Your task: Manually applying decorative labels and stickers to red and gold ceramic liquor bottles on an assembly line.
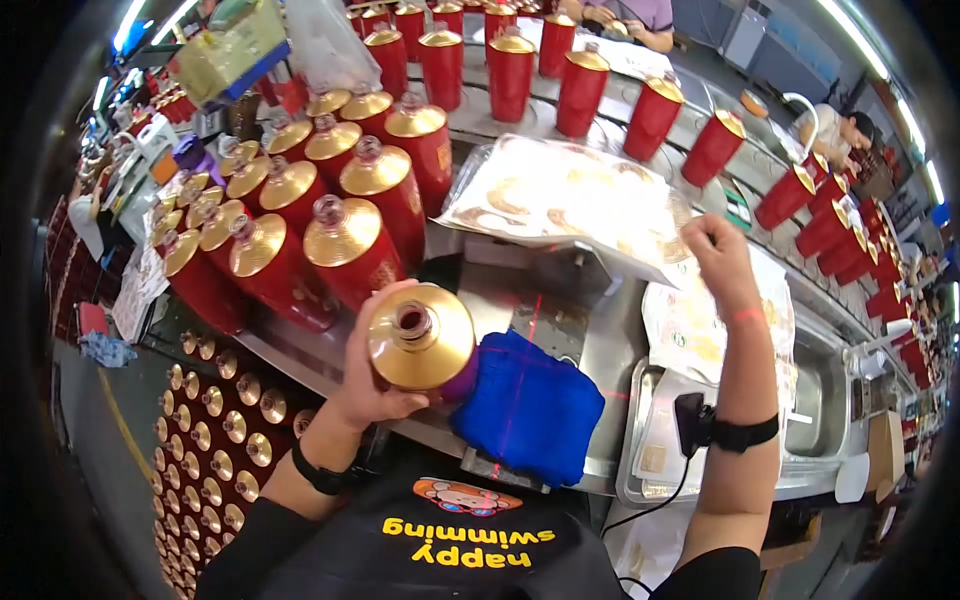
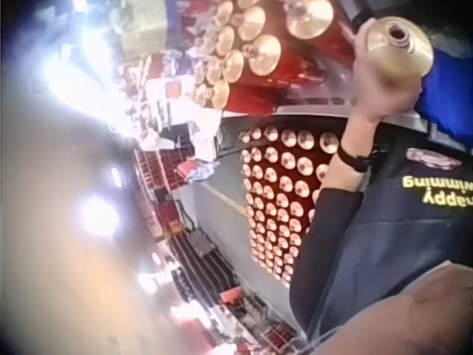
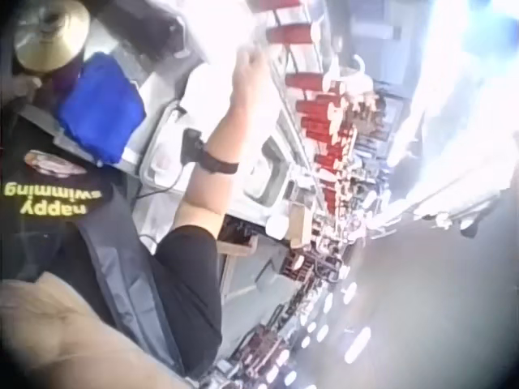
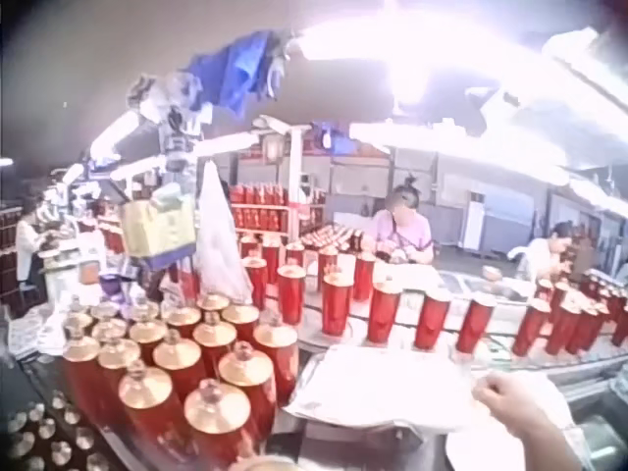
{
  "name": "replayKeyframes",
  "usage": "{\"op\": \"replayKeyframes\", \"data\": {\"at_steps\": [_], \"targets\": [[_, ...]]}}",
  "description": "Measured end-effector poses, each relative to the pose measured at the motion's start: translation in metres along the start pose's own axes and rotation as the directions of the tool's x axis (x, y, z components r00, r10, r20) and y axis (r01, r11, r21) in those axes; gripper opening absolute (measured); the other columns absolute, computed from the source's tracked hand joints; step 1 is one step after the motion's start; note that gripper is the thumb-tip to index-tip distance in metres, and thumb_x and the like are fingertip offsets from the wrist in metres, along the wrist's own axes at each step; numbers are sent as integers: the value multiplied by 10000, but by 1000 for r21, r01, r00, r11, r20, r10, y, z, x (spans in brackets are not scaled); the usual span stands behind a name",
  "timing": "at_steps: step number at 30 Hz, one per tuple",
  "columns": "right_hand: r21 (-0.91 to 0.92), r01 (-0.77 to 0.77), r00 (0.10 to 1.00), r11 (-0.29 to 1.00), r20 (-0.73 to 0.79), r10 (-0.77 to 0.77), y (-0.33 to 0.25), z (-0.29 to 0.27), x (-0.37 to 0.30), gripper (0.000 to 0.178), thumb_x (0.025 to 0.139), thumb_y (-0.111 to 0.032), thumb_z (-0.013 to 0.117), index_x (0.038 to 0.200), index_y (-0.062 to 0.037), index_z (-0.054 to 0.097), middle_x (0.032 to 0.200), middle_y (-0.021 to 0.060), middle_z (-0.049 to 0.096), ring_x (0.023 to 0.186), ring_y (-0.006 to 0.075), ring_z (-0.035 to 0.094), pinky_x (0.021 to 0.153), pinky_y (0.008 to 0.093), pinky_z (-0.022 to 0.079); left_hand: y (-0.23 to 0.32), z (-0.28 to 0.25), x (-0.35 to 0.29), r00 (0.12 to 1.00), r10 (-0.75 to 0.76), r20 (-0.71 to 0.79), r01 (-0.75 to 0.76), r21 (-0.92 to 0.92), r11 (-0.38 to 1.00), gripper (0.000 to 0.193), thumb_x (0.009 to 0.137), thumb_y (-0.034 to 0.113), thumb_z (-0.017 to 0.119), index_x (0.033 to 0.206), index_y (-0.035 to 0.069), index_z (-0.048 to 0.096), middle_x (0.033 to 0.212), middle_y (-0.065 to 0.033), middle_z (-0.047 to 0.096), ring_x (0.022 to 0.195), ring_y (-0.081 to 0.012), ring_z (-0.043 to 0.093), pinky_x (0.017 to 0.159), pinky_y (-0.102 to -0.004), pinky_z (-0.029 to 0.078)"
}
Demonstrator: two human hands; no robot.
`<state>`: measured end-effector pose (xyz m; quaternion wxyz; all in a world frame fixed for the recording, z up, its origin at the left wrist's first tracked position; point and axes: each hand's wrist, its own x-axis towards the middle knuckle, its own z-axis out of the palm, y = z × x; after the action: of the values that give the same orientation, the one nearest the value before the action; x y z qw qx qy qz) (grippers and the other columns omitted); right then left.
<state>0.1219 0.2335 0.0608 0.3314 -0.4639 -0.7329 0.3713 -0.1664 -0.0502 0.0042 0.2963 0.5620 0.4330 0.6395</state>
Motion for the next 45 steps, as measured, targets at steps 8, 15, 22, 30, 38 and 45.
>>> {"op": "replayKeyframes", "data": {"at_steps": [8,15,22,30,38,45], "targets": [[132,175,983,976,28,-180,-69,60,-47,148,946,-226,596,912,-82,606,836,-64,542,680,27,444,600,203,385,10,17,-6,982,78,-170,-39,219,975,935,660,238,866,1399,5,343,1272,-168,542,1186,-252,547,1008,-376,427],[387,64,998,920,-30,-57,-57,54,-84,152,944,-243,611,905,-97,626,807,-56,563,678,33,467,601,210,411,27,14,13,957,-177,-228,156,-107,982,702,762,265,776,1304,-32,444,1186,-105,593,1078,-169,571,952,-324,458],[515,-1,999,857,-30,20,-38,40,-112,147,956,-231,593,940,-88,624,832,-36,579,690,32,483,591,203,423,48,14,45,900,-435,21,365,-579,729,459,917,374,599,1215,27,561,1061,-90,677,919,-175,674,807,-338,564],[583,31,996,812,-90,26,-29,24,-134,123,948,-223,610,917,-105,622,767,-40,569,627,35,511,557,213,467,41,26,52,778,-610,151,481,-768,423,427,947,423,544,1139,50,624,1006,-110,711,843,-224,709,744,-388,601],[592,60,996,804,-85,-12,-26,21,-148,124,958,-222,592,923,-107,621,762,-44,561,625,30,496,565,204,451,47,30,47,798,-585,142,467,-760,452,473,967,451,496,1183,41,588,1015,-125,704,842,-235,712,722,-395,606],[561,29,995,827,-98,31,-26,23,-155,141,940,-229,608,899,-95,618,791,-57,551,652,28,462,585,198,410,47,23,34,947,-320,-23,253,-558,790,458,919,282,568,1282,11,503,1147,-122,636,1007,-216,647,888,-373,534]]}}
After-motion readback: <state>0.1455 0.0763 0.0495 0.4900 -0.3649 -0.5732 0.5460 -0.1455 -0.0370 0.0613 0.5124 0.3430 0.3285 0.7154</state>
